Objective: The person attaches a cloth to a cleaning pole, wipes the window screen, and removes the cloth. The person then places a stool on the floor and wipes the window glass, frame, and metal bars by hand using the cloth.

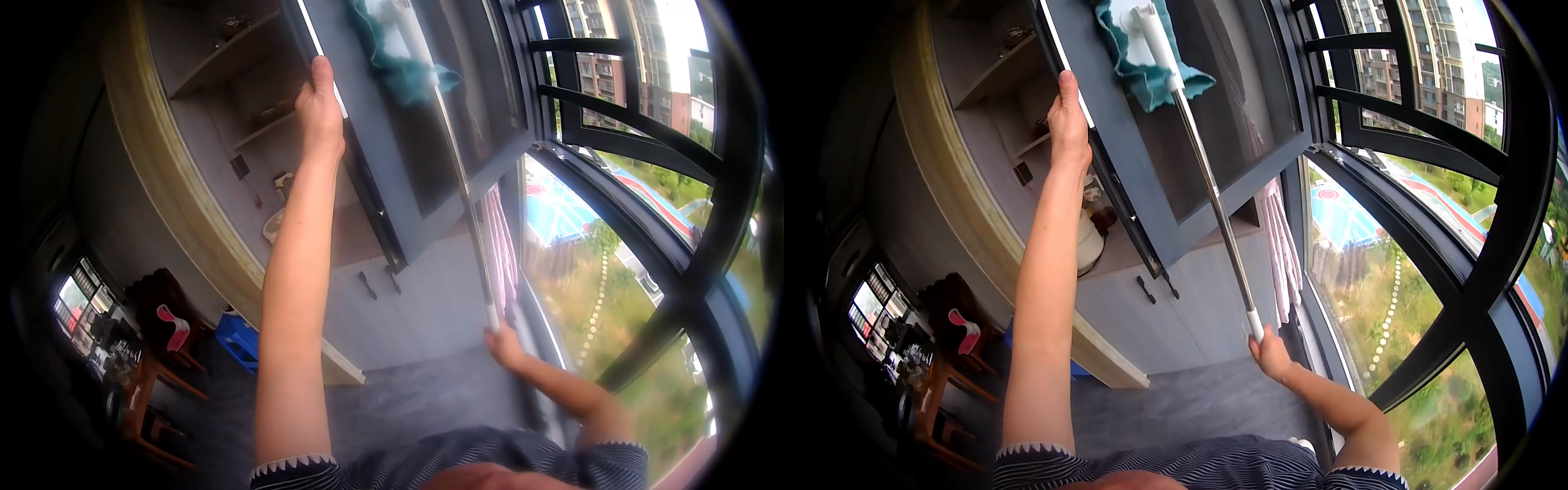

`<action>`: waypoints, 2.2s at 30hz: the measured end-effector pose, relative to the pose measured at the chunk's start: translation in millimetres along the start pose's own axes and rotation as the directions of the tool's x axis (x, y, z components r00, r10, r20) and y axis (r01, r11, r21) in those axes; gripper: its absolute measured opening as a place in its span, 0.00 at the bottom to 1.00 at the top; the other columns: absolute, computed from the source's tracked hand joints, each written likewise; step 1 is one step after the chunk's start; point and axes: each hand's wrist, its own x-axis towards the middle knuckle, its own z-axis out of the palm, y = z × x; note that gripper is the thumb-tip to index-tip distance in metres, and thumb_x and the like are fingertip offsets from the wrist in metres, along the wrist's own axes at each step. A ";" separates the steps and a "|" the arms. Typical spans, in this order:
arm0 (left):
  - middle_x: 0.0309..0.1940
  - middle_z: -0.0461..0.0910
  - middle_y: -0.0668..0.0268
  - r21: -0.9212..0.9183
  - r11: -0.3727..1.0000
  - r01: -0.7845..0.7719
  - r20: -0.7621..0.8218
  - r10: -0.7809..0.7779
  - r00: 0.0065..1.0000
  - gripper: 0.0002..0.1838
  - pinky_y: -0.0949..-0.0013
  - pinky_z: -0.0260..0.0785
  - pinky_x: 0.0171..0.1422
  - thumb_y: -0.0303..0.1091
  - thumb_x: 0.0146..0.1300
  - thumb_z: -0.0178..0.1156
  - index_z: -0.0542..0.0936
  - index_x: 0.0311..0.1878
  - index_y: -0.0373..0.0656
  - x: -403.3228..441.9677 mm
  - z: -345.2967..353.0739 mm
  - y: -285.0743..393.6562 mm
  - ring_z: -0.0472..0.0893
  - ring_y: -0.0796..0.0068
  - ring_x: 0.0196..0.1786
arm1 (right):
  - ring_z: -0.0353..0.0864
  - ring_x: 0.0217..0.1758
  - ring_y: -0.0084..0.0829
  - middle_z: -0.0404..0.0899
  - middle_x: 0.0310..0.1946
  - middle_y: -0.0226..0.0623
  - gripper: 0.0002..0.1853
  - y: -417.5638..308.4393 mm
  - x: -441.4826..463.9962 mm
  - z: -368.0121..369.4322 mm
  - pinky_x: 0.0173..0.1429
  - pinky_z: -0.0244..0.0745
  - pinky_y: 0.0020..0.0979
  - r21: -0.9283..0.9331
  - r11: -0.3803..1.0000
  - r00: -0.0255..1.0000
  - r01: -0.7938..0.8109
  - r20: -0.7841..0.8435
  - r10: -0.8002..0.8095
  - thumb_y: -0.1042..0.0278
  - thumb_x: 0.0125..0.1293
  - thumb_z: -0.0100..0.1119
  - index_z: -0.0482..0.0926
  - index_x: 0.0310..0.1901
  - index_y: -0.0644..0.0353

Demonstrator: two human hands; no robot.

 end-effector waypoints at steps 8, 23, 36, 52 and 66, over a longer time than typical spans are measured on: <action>0.42 0.76 0.64 -0.003 1.000 -0.017 0.015 0.017 1.000 0.33 0.72 0.64 0.52 0.60 0.63 0.50 0.75 0.47 0.32 5.8 -3.4 -5.4 0.72 0.76 0.45 | 0.77 0.31 0.59 0.76 0.24 0.58 0.13 41.5 -26.6 -9.8 0.34 0.71 0.49 -0.109 0.988 0.994 -0.107 -0.017 0.105 0.65 0.62 0.54 0.62 0.39 0.64; 0.39 0.79 0.63 0.024 0.999 0.045 -0.076 -0.043 0.996 0.32 0.71 0.75 0.43 0.60 0.63 0.49 0.74 0.51 0.35 -9.3 4.5 11.4 0.80 0.74 0.40 | 0.72 0.18 0.34 0.71 0.16 0.43 0.20 -238.5 481.4 -312.6 0.21 0.71 0.39 0.146 0.987 0.952 0.071 -0.304 -0.024 0.60 0.66 0.50 0.72 0.29 0.75; 0.32 0.79 0.59 -0.010 1.000 0.009 -0.084 -0.010 0.996 0.30 0.65 0.78 0.35 0.59 0.65 0.47 0.74 0.47 0.36 -3.3 -3.6 5.0 0.81 0.68 0.31 | 0.78 0.35 0.56 0.76 0.28 0.60 0.12 109.8 248.2 -134.3 0.40 0.72 0.44 -0.154 0.980 0.949 -0.124 -0.306 0.072 0.69 0.56 0.54 0.71 0.38 0.68; 0.42 0.77 0.63 -0.007 1.000 0.025 -0.092 -0.026 0.995 0.30 0.73 0.73 0.44 0.57 0.66 0.47 0.72 0.52 0.34 -14.1 1.6 13.5 0.78 0.75 0.41 | 0.65 0.12 0.30 0.63 0.11 0.36 0.18 -192.4 518.7 -320.7 0.16 0.64 0.39 0.165 0.982 0.960 0.096 -0.276 -0.048 0.66 0.64 0.52 0.66 0.20 0.68; 0.36 0.79 0.64 0.067 0.998 -0.007 -0.165 0.018 0.986 0.28 0.70 0.75 0.38 0.56 0.68 0.44 0.74 0.49 0.37 -22.0 5.7 13.8 0.79 0.75 0.34 | 0.65 0.10 0.31 0.63 0.09 0.36 0.17 -360.1 614.8 -407.4 0.14 0.66 0.35 0.043 0.950 0.915 0.310 -0.284 -0.286 0.68 0.62 0.45 0.66 0.16 0.64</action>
